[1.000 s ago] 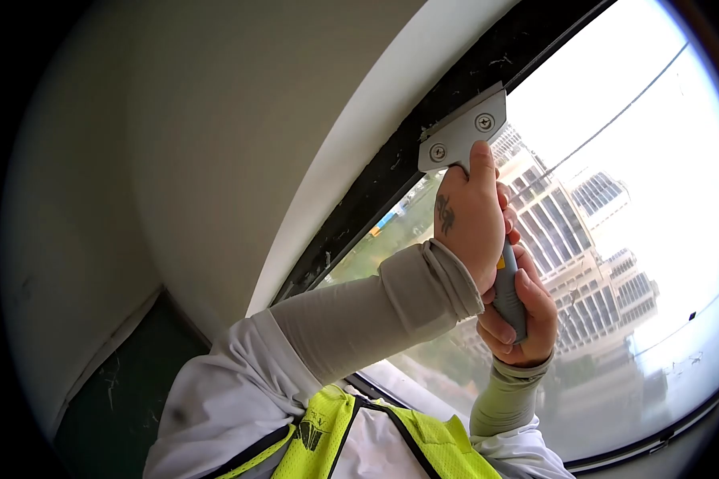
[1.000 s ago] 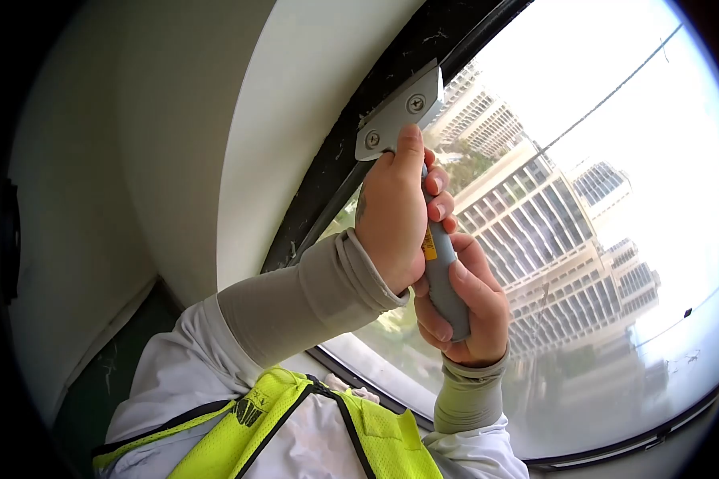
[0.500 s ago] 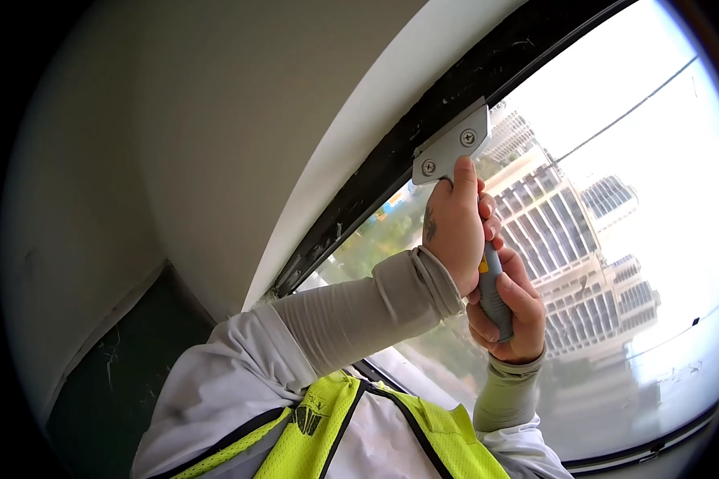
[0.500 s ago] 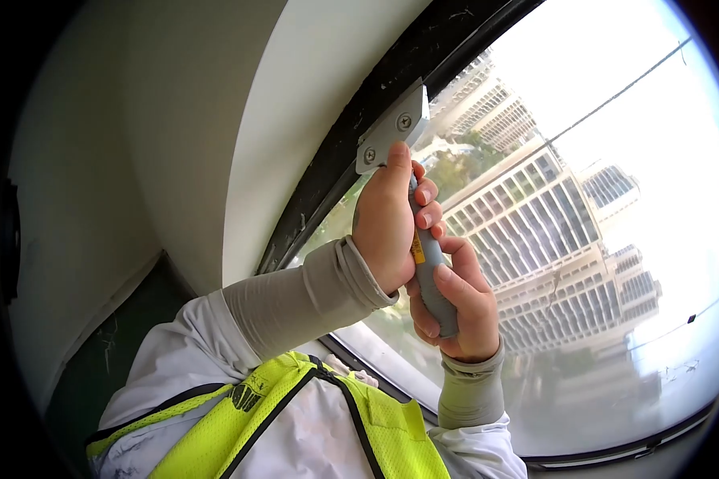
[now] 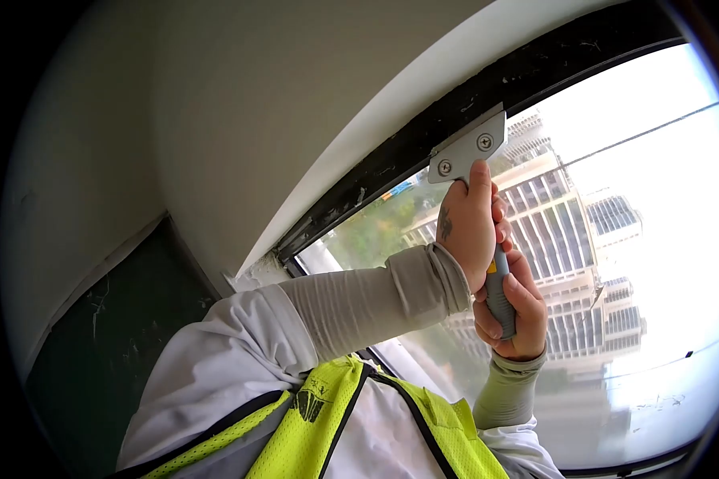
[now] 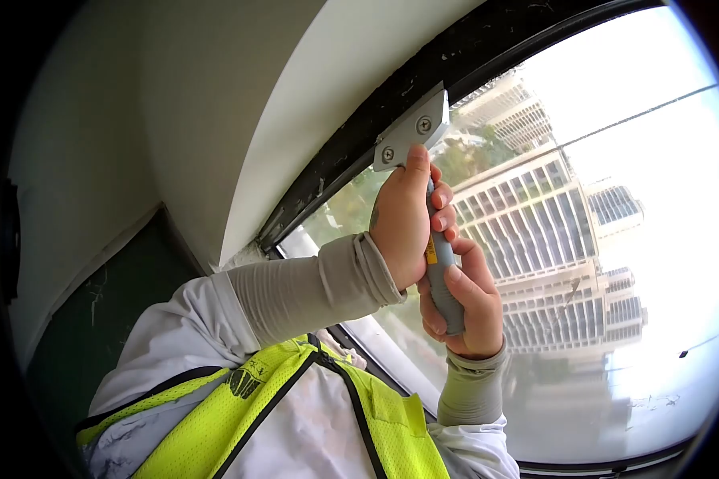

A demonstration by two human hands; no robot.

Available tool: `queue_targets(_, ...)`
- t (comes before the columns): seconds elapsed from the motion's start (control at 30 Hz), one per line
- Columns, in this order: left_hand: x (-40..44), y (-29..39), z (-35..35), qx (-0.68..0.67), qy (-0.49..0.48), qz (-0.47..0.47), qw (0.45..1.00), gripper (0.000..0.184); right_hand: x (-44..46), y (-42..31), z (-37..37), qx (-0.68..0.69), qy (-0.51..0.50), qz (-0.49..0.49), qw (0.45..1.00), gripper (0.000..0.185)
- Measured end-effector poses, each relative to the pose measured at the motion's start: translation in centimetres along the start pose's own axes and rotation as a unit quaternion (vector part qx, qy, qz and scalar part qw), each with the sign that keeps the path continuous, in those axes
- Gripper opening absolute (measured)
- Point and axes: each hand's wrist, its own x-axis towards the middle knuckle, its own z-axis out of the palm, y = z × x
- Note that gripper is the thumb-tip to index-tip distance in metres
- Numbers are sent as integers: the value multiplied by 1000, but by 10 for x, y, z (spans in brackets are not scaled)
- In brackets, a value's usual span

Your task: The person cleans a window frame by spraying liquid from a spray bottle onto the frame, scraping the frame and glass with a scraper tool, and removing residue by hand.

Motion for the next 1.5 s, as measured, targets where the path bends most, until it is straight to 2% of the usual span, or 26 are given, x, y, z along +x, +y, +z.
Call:
queue_targets(0.43, -1, -6, -16, 8, 0, 26, 1000, 33, 6, 13, -1, -8, 2, 14, 1000, 32)
queue_targets(0.63, -2, -7, -22, 0, 20, -8, 1000, 34, 7, 20, -6, -6, -7, 13, 1000, 30)
queue_targets(0.97, 2, -7, -37, 14, 10, 30, 999, 36, 9, 30, -6, -6, 7, 23, 1000, 31)
queue_targets(1.1, -7, -8, -44, -13, 17, -10, 1000, 35, 5, 38, -11, -14, -1, 31, 999, 32)
queue_targets(1.17, -1, -8, -50, -5, 25, 22, 999, 35, 7, 42, -10, -2, 0, 40, 999, 31)
queue_targets(1.27, -5, -3, -57, 0, 35, 23, 999, 35, 9, 48, -7, -11, 11, 53, 998, 30)
queue_targets(1.33, -8, -8, -63, -30, 25, -10, 999, 34, 13, 52, -7, -14, 5, 59, 998, 30)
queue_targets(1.5, -8, -5, -84, -23, 38, 29, 999, 34, 14, 69, -5, -33, 20, 71, 997, 29)
